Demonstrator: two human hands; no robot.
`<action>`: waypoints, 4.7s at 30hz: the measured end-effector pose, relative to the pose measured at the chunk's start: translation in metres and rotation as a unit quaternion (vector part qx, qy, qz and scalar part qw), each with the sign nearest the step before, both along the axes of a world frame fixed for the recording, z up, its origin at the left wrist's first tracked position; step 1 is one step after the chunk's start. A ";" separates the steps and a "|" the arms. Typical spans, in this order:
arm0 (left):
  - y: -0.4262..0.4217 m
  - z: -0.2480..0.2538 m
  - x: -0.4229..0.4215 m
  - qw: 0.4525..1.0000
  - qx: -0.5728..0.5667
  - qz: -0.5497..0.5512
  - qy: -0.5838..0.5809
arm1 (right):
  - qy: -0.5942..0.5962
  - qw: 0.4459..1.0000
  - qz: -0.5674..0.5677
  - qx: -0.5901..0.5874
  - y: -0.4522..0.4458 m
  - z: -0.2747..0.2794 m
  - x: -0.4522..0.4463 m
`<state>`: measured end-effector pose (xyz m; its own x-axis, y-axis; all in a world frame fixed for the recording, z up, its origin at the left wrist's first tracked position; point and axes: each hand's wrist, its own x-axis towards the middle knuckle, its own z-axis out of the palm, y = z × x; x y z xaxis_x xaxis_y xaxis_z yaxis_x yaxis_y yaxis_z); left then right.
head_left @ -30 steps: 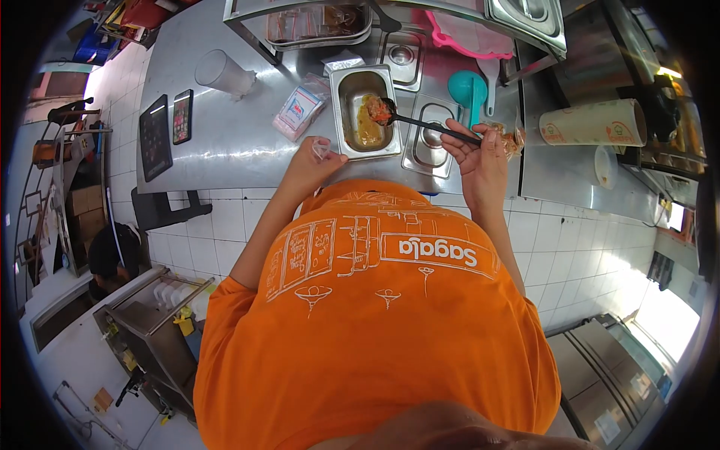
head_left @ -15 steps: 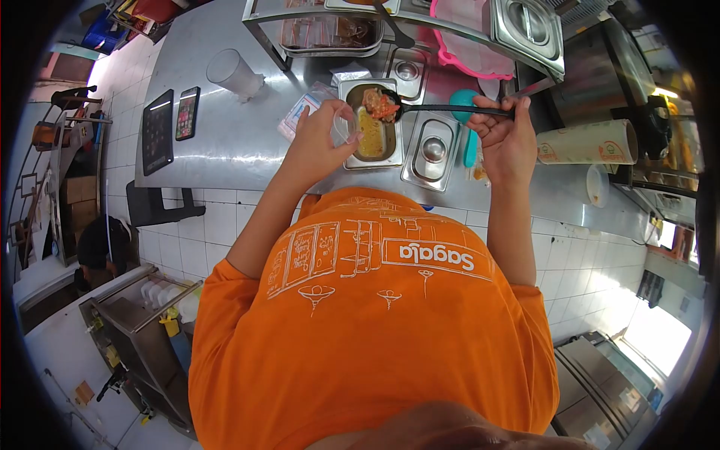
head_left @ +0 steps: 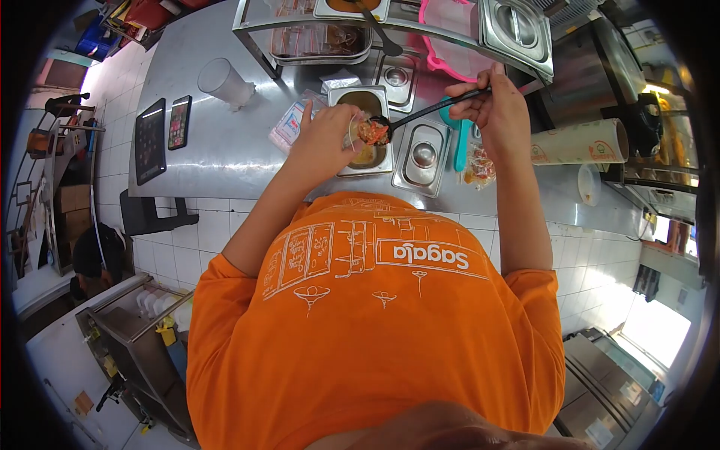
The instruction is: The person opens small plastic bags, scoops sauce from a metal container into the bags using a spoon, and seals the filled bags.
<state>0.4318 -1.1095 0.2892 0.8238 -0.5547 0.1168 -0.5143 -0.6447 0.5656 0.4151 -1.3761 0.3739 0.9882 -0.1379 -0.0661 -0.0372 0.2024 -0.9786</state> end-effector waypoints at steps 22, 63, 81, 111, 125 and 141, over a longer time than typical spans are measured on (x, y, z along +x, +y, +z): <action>-0.031 -0.002 0.009 0.988 -0.094 0.118 0.011 | -0.243 0.867 0.209 -0.381 0.053 0.025 -0.029; -0.028 0.011 0.004 0.990 -0.113 0.054 -0.065 | -0.232 0.932 0.086 -0.263 0.035 0.039 -0.059; -0.030 0.012 -0.001 0.989 -0.115 0.089 0.004 | -0.350 0.912 -0.012 -0.213 0.036 0.029 -0.067; -0.058 0.042 0.015 0.971 -0.188 0.132 -0.064 | -0.516 0.707 0.089 -0.476 0.039 0.036 -0.081; -0.056 0.048 0.015 0.974 -0.184 0.126 -0.038 | -0.519 0.706 0.080 -0.475 0.042 0.039 -0.082; -0.058 0.045 0.017 0.971 -0.192 0.129 -0.062 | -0.523 0.710 0.076 -0.466 0.040 0.040 -0.082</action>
